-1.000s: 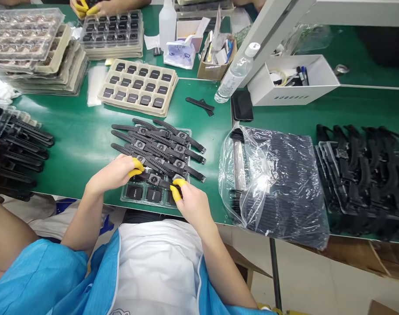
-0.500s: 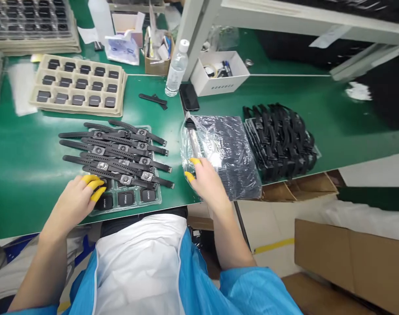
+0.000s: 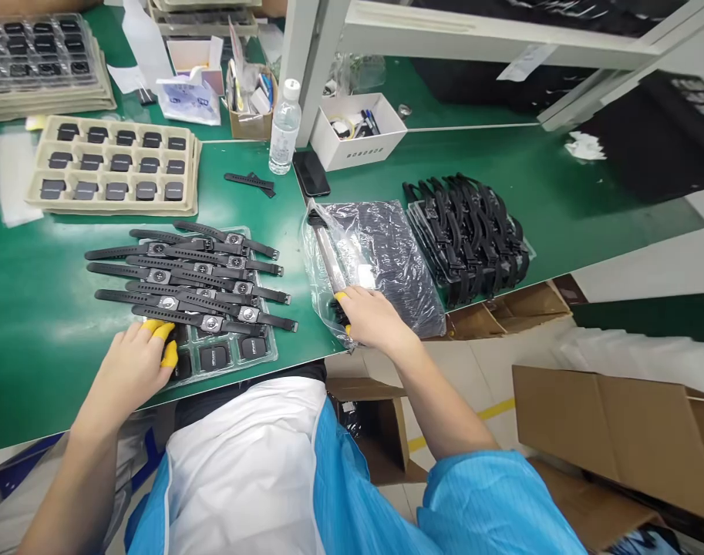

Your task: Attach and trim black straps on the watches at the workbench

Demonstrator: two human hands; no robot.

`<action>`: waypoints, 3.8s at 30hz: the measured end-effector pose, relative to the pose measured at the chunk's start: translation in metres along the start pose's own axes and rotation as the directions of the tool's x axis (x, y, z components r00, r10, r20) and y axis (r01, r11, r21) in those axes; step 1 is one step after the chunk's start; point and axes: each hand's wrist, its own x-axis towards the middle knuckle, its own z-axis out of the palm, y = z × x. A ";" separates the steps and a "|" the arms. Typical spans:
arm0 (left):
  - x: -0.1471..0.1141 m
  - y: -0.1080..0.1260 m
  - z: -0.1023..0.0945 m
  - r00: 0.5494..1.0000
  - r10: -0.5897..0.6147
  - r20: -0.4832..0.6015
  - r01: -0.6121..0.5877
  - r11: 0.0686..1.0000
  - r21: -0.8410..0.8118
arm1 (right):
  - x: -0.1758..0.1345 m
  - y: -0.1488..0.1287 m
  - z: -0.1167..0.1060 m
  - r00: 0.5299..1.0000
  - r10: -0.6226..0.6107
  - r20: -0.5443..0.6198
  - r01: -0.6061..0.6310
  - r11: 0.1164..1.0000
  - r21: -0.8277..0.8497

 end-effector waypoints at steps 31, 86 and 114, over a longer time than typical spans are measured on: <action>-0.002 -0.010 0.014 1.000 -0.027 -0.003 0.027 1.000 -0.012 | 0.053 -0.044 -0.010 0.839 0.105 -0.534 0.140 0.907 0.397; 0.074 0.053 0.010 0.857 0.241 -0.455 -0.514 0.466 -0.720 | 0.033 -0.182 0.003 0.992 -0.053 -0.114 0.058 -0.613 0.788; 0.073 0.061 0.009 0.837 -0.498 -0.227 -0.369 -0.207 -0.906 | 0.024 -0.170 0.009 0.914 -0.400 0.071 -0.226 -0.354 0.907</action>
